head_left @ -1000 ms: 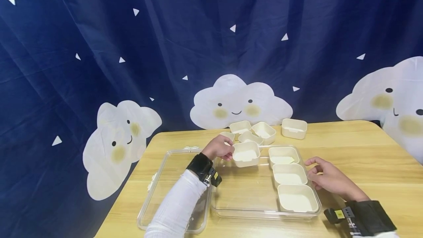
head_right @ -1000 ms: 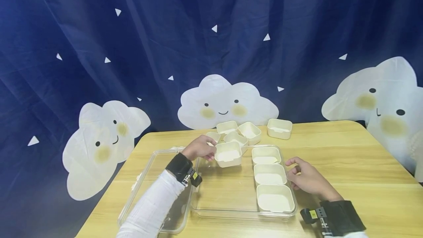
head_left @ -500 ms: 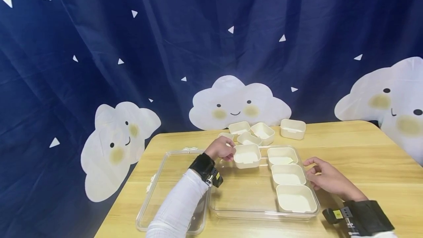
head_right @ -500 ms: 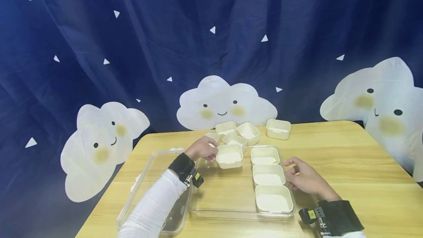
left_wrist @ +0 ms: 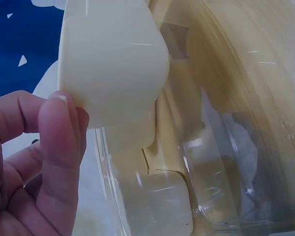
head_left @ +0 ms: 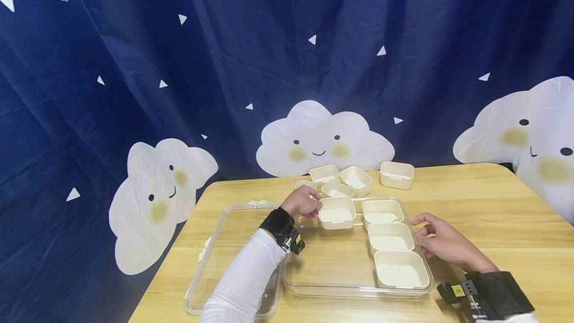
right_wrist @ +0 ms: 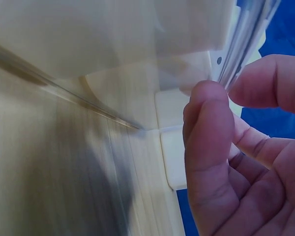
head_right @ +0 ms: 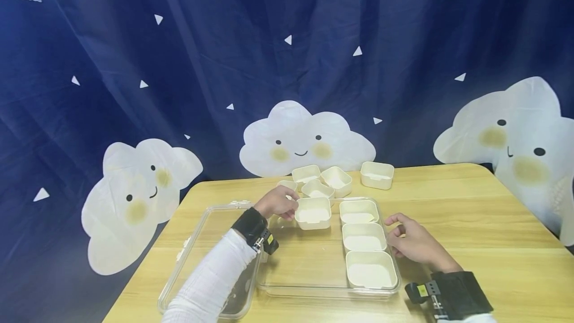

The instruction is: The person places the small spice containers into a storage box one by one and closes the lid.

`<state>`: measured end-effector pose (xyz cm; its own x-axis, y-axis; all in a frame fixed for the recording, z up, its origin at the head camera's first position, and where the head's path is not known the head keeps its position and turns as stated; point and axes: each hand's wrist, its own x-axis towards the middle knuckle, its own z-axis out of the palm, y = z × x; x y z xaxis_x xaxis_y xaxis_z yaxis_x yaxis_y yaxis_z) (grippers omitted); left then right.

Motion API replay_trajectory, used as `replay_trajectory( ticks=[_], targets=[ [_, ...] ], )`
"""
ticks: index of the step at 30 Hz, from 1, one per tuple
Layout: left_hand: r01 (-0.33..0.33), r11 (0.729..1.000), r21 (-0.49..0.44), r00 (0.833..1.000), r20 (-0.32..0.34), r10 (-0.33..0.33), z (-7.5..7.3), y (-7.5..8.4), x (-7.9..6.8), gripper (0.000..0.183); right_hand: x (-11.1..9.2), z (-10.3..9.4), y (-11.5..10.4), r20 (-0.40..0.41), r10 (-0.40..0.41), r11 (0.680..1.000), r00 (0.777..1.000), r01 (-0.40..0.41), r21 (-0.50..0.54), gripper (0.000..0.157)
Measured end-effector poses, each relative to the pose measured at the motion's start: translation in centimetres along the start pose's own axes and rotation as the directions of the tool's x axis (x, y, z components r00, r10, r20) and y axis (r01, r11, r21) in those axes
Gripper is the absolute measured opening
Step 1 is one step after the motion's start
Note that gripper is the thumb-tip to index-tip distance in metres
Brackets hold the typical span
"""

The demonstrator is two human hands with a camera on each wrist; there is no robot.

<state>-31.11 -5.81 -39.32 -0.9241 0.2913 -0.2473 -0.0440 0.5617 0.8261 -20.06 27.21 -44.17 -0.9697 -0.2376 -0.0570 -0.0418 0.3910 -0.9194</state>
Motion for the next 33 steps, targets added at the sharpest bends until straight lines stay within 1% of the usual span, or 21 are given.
replay_trajectory(
  ticks=[4, 9, 15, 23, 29, 33],
  targets=[
    [0.012, 1.0, 0.002, 1.0, 0.013, -0.012, 0.2, 0.0, 0.1, 0.02, -0.1, 0.0, -0.1, 0.0, 0.004, 1.0, 1.0, -0.004, -0.003, 0.038],
    [0.022, 1.0, 0.006, 1.0, 0.014, -0.023, 0.3, 0.0, 0.3, 0.02, -0.1, 0.0, -0.1, -0.002, 0.013, 1.0, 1.0, -0.013, -0.01, 0.038],
    [0.021, 1.0, 0.018, 1.0, 0.021, -0.022, 0.5, -0.2, 0.4, 0.024, -0.1, 0.0, -0.1, -0.002, 0.019, 1.0, 1.0, -0.019, -0.02, 0.038],
    [0.032, 0.999, 0.028, 0.999, 0.023, -0.032, 0.8, -0.5, 1.1, 0.024, 0.0, 0.0, 0.0, -0.006, 0.013, 1.0, 1.0, -0.013, -0.019, 0.038],
    [0.032, 0.999, 0.031, 0.999, 0.036, -0.033, 0.8, -0.1, 1.1, 0.024, 0.0, 0.1, 0.0, -0.011, 0.003, 1.0, 1.0, -0.003, -0.014, 0.038],
    [0.036, 0.999, 0.039, 0.999, 0.031, -0.037, 1.0, -0.2, 1.3, 0.023, 0.0, 0.1, 0.0, -0.01, 0.004, 1.0, 1.0, -0.004, -0.012, 0.038]
  ],
)
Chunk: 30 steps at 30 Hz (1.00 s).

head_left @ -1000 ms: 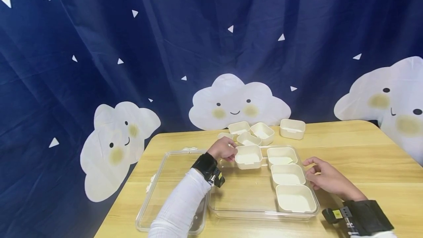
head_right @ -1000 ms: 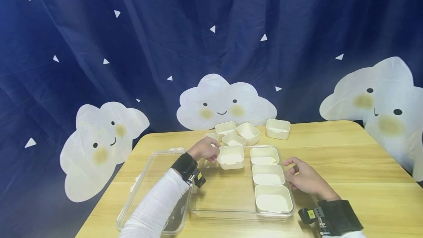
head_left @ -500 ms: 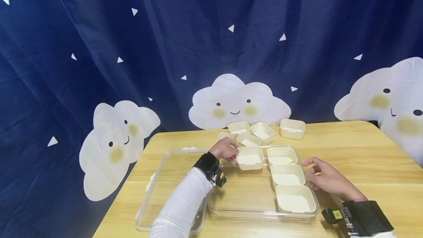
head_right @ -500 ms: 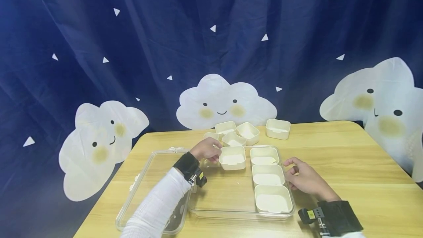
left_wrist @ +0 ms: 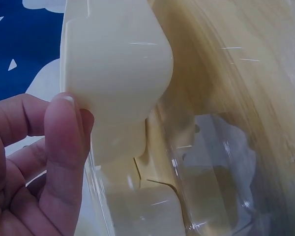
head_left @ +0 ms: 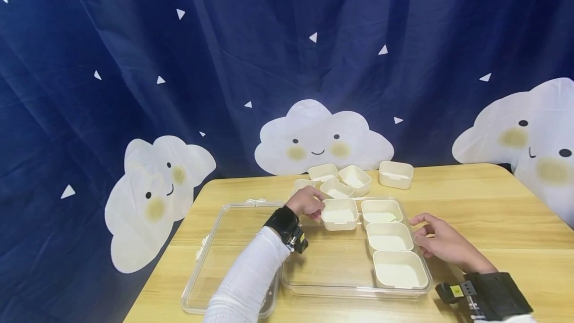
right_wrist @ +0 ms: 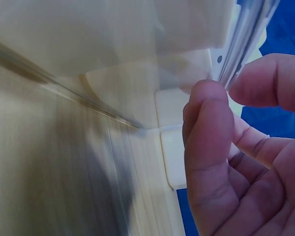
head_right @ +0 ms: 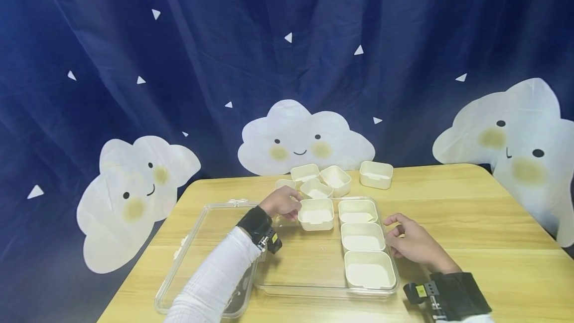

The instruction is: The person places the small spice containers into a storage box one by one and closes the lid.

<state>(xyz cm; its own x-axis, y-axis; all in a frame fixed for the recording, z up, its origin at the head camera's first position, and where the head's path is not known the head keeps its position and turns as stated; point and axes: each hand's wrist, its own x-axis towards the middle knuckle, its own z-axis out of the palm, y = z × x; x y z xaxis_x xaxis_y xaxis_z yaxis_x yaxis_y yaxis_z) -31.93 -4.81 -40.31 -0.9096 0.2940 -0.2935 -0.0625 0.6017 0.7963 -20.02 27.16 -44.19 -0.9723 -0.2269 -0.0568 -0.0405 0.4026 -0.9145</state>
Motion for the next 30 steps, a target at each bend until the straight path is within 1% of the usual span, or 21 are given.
replay_trajectory(
  ticks=[6, 12, 19, 25, 30],
  targets=[
    [-0.003, 0.999, 0.037, 1.0, -0.023, 0.003, 0.22, 0.14, -0.14, 0.02, 0.03, -0.03, 0.0, 0.002, 0.005, 1.0, 1.0, -0.005, 0.0, 0.038],
    [-0.017, 0.998, 0.055, 0.999, -0.028, 0.018, 0.46, 0.24, -0.26, 0.021, -0.01, 0.01, 0.01, 0.002, -0.004, 1.0, 1.0, 0.004, 0.004, 0.037],
    [-0.023, 0.998, 0.049, 0.999, -0.025, 0.025, 0.59, 0.22, -0.17, 0.02, -0.04, 0.1, 0.05, -0.005, -0.001, 1.0, 1.0, 0.001, -0.002, 0.037],
    [-0.043, 0.997, 0.064, 0.999, -0.023, 0.045, 0.64, 0.25, -0.28, 0.019, -0.02, 0.06, 0.01, -0.001, -0.001, 1.0, 1.0, 0.001, -0.008, 0.037],
    [-0.047, 0.998, 0.05, 0.999, -0.019, 0.048, 0.68, 0.13, -0.14, 0.021, 0.03, 0.07, -0.03, -0.002, 0.003, 1.0, 1.0, -0.003, -0.011, 0.037]
  ],
)
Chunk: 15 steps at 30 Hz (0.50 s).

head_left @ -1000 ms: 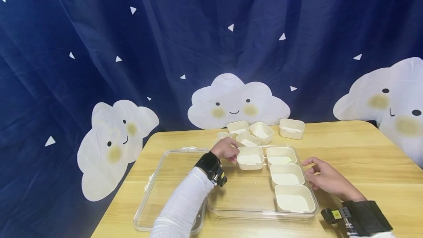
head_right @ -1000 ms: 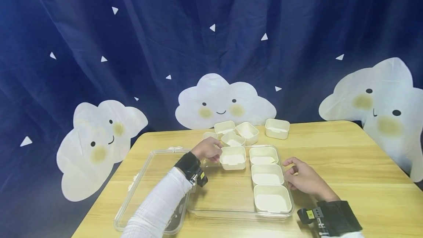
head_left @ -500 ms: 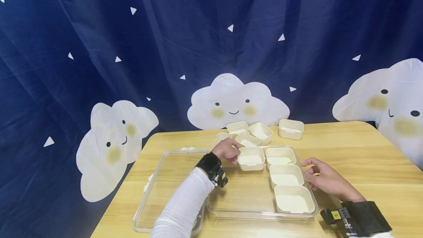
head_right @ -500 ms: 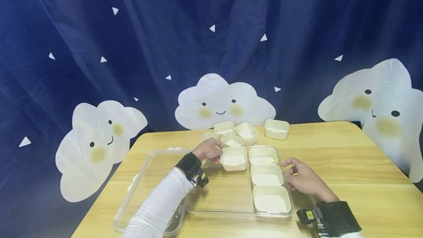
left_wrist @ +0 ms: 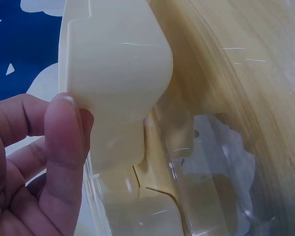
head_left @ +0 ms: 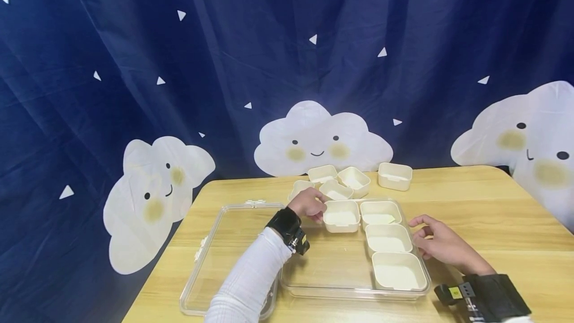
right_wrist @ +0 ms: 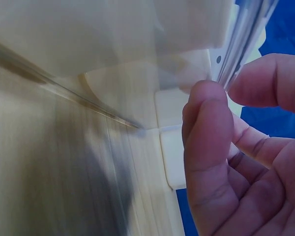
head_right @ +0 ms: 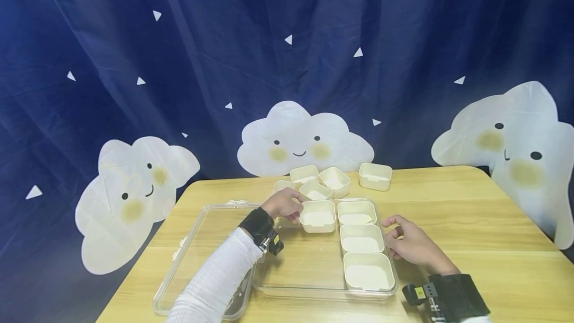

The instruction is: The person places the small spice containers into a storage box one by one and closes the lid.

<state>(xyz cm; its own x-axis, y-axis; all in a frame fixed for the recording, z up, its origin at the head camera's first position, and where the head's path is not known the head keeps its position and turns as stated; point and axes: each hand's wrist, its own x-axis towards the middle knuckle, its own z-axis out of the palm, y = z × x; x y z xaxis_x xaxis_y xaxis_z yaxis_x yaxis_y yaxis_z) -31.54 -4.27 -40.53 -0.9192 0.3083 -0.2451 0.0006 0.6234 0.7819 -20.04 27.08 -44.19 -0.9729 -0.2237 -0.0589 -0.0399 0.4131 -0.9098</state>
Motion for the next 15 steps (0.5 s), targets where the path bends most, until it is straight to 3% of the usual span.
replay_trajectory(
  ticks=[15],
  targets=[
    [0.003, 1.0, 0.031, 1.0, 0.002, -0.004, 0.14, 0.28, -0.14, 0.02, -0.04, -0.02, 0.06, -0.003, -0.001, 1.0, 1.0, 0.001, -0.006, 0.036]
  ],
)
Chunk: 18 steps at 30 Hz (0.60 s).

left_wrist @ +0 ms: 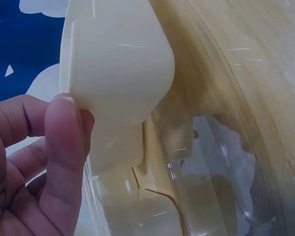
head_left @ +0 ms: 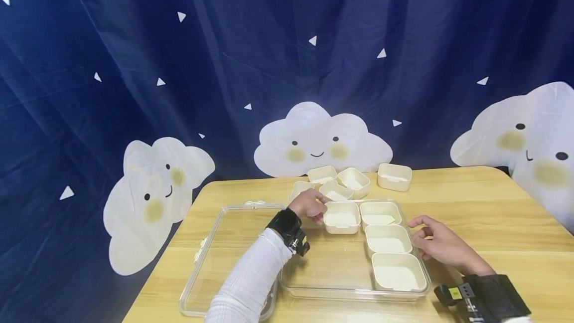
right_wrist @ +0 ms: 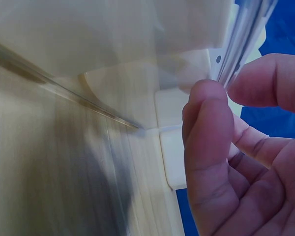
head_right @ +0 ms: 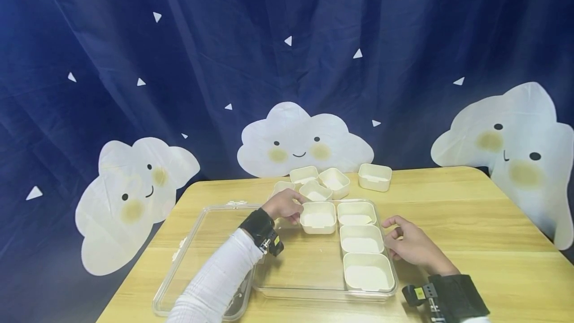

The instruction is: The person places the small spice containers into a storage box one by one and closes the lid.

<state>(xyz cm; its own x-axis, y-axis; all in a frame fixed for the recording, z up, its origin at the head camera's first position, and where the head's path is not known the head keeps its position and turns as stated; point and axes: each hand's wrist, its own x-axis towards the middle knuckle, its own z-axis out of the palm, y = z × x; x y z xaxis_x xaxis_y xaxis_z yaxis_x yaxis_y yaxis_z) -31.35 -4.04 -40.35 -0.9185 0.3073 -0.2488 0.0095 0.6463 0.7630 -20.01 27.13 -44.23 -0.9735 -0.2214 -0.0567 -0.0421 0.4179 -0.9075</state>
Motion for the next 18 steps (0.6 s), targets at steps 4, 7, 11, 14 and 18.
replay_trajectory(
  ticks=[4, 7, 11, 14, 18],
  targets=[
    [0.008, 1.0, 0.011, 1.0, 0.0, -0.008, 0.13, 0.06, -0.13, 0.022, 0.01, 0.03, 0.1, 0.007, -0.005, 1.0, 1.0, 0.005, 0.009, 0.036],
    [0.014, 1.0, 0.009, 1.0, 0.002, -0.014, 0.22, 0.06, -0.16, 0.023, -0.01, 0.06, 0.12, 0.011, -0.008, 1.0, 1.0, 0.008, 0.011, 0.037],
    [0.01, 1.0, 0.01, 1.0, 0.002, -0.01, 0.3, 0.0, -0.12, 0.02, -0.01, 0.08, 0.09, 0.01, -0.01, 1.0, 1.0, 0.01, 0.011, 0.037],
    [0.012, 1.0, 0.006, 1.0, 0.003, -0.012, 0.32, 0.0, -0.07, 0.017, -0.01, 0.07, 0.01, 0.006, -0.009, 1.0, 1.0, 0.009, 0.011, 0.037],
    [0.021, 1.0, 0.008, 1.0, 0.007, -0.021, 0.32, 0.0, 0.04, 0.015, -0.02, 0.04, -0.07, 0.002, -0.007, 1.0, 1.0, 0.007, 0.008, 0.037]
  ],
)
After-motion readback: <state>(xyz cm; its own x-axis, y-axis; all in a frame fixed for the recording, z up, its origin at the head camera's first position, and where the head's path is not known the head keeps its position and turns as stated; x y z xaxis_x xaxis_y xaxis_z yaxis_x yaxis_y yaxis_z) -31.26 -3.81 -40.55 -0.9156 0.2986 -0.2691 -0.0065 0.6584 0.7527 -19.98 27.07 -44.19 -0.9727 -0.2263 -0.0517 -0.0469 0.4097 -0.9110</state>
